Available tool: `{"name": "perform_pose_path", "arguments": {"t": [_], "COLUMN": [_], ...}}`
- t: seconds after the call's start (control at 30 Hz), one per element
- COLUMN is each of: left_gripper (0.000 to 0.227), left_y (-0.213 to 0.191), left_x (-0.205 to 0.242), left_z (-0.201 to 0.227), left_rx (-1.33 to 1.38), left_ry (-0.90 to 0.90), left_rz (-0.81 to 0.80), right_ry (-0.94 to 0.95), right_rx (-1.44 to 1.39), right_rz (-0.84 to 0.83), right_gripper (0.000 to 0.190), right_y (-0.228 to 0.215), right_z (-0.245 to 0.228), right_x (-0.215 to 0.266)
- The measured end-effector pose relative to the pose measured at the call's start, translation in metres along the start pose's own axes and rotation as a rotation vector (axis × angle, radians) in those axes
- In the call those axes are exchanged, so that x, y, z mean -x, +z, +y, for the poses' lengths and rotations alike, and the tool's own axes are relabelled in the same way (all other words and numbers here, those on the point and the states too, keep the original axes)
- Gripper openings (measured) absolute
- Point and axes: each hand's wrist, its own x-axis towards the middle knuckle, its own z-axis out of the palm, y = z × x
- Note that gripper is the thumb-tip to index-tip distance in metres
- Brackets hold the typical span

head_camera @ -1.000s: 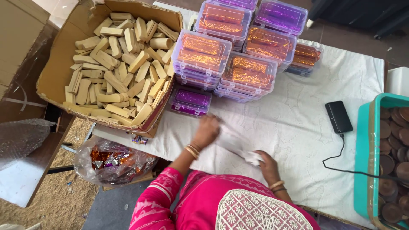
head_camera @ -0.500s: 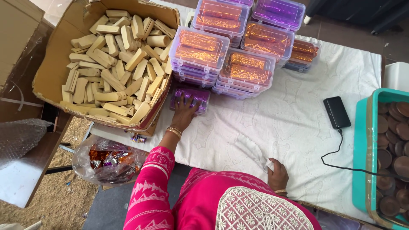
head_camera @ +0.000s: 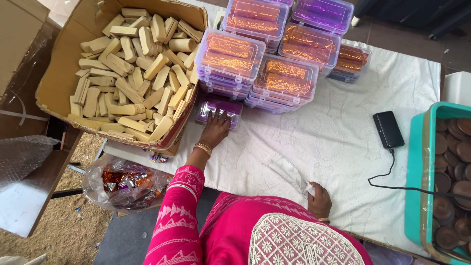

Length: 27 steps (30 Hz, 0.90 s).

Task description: Wrapping rectangular wooden blocks in shiny purple and gold foil and placing them into clear plastic containers.

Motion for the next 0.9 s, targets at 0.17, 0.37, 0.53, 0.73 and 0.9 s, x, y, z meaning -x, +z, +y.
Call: {"name": "perform_pose_path", "arguments": {"t": [0.17,0.37,0.53,0.73,0.9], "left_gripper": [0.046,0.050,0.056,0.053,0.049], "left_y": [0.025,0.009,-0.009,-0.018,-0.014], "left_x": [-0.001,0.002,0.009,0.020,0.044], "left_z": [-0.016,-0.016,-0.012,0.027,0.111], "left_rx": [-0.157,-0.127,-0.033,0.131,0.416], "left_ry": [0.120,0.100,-0.026,-0.117,0.020], "left_rz": [0.053,0.038,0.016,0.073,0.118], "right_ry": [0.025,0.011,-0.013,-0.033,0.229], "right_rx": [0.029,0.020,-0.007,0.035,0.044], "right_rz": [-0.033,-0.038,-0.027,-0.153,-0.527], "right_gripper": [0.046,0.049,0.049,0.045,0.031], "right_y": [0.003,0.001,-0.001,-0.021,-0.027], "right_z": [0.003,0.002,0.004,-0.019,-0.049], "right_x": [-0.001,-0.001,0.000,-0.012,-0.037]}}
